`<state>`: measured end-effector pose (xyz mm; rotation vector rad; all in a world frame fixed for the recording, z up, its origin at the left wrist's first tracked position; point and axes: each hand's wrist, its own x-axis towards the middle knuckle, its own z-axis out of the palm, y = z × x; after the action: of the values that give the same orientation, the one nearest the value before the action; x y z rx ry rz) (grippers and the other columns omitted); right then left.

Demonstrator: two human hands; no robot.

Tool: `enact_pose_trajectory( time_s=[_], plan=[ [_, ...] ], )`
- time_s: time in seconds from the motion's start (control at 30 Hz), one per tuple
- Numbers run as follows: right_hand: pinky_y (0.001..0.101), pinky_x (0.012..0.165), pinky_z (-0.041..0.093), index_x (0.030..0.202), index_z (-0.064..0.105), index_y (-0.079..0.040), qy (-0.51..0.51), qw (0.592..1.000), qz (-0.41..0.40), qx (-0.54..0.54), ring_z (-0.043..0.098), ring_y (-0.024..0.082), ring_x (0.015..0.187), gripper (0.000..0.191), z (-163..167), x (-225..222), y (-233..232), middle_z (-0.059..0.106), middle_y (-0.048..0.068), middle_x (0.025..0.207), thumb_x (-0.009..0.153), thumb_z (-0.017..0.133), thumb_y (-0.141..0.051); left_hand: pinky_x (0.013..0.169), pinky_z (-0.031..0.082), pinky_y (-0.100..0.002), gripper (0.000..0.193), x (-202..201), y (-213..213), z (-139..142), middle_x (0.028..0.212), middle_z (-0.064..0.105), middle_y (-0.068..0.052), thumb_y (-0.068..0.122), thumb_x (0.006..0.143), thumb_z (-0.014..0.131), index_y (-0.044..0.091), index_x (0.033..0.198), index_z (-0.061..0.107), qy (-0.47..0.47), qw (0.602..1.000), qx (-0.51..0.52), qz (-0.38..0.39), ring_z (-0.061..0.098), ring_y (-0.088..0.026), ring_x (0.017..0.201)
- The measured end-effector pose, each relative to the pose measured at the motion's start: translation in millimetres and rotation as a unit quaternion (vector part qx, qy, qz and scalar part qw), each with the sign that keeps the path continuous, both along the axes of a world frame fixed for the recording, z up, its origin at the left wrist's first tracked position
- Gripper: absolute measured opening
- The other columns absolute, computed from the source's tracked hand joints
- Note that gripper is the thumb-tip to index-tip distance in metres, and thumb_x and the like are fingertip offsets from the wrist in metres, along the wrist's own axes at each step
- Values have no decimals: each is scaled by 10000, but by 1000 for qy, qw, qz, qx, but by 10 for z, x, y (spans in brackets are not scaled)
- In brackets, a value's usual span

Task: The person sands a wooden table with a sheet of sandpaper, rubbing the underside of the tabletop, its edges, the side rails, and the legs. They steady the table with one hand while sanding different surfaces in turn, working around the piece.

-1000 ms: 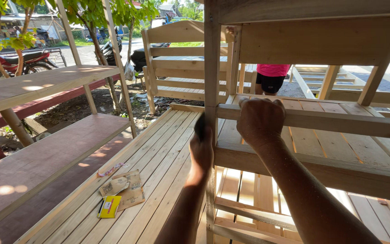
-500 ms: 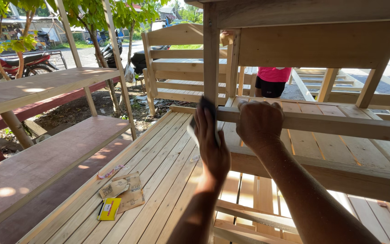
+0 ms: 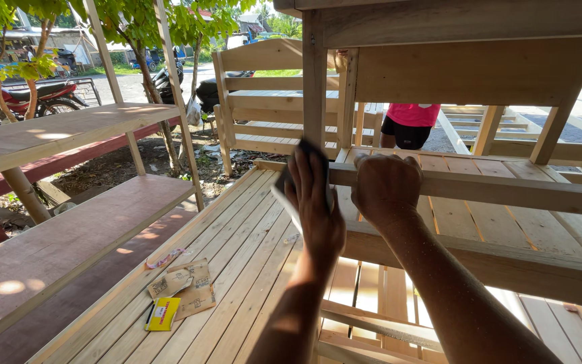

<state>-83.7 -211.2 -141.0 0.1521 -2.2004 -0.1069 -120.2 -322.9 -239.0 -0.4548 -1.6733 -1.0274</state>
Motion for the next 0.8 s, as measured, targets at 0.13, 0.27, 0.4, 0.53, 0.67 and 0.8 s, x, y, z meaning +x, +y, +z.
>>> enact_pose_trajectory(
  time_s=[0.13,0.27,0.4,0.53,0.67,0.8],
  plan=[
    [450,769,502,892,758,-160,10,1000,11,-6,721,267,760,172,-16,-2,6,722,91,737,727,727,-121,1258,61,-633,568,-37,-6,80,1711,257,-201,104,1035,477,-7,1586,397,-2,1000,-21,19,151,-403,1611],
    [446,767,499,905,766,-168,0,1000,3,-4,722,262,756,194,-12,-24,16,724,84,732,725,726,-108,1258,107,-626,530,311,-104,-374,1702,265,-214,90,1028,472,-9,1548,442,-3,998,-63,28,179,-404,1604],
    [444,764,499,918,769,-161,-1,1000,5,-6,725,252,757,220,-1,-32,21,724,83,735,708,735,-110,1281,81,-621,554,206,-105,-225,1708,275,-185,82,1005,500,20,1553,440,21,999,-28,-6,189,-384,1622],
    [436,784,507,910,765,-161,-30,999,-17,-9,727,237,750,161,9,-24,3,729,70,744,755,734,-128,1278,26,-626,586,-142,-42,409,1731,223,-148,89,1045,499,78,1615,365,6,999,-49,20,116,-382,1624],
    [436,780,511,879,755,-166,-18,1000,-11,6,725,238,779,118,18,-6,3,730,65,754,766,733,-138,1290,14,-629,585,6,-52,292,1742,216,-157,89,1058,472,61,1630,353,12,996,-79,26,115,-391,1636],
    [442,776,514,925,755,-151,-9,1000,-4,-4,726,241,763,208,11,-2,2,729,70,747,718,743,-133,1272,30,-619,595,295,-69,-199,1710,278,-150,154,987,500,72,1573,437,-9,995,-87,38,171,-358,1627]
  ],
)
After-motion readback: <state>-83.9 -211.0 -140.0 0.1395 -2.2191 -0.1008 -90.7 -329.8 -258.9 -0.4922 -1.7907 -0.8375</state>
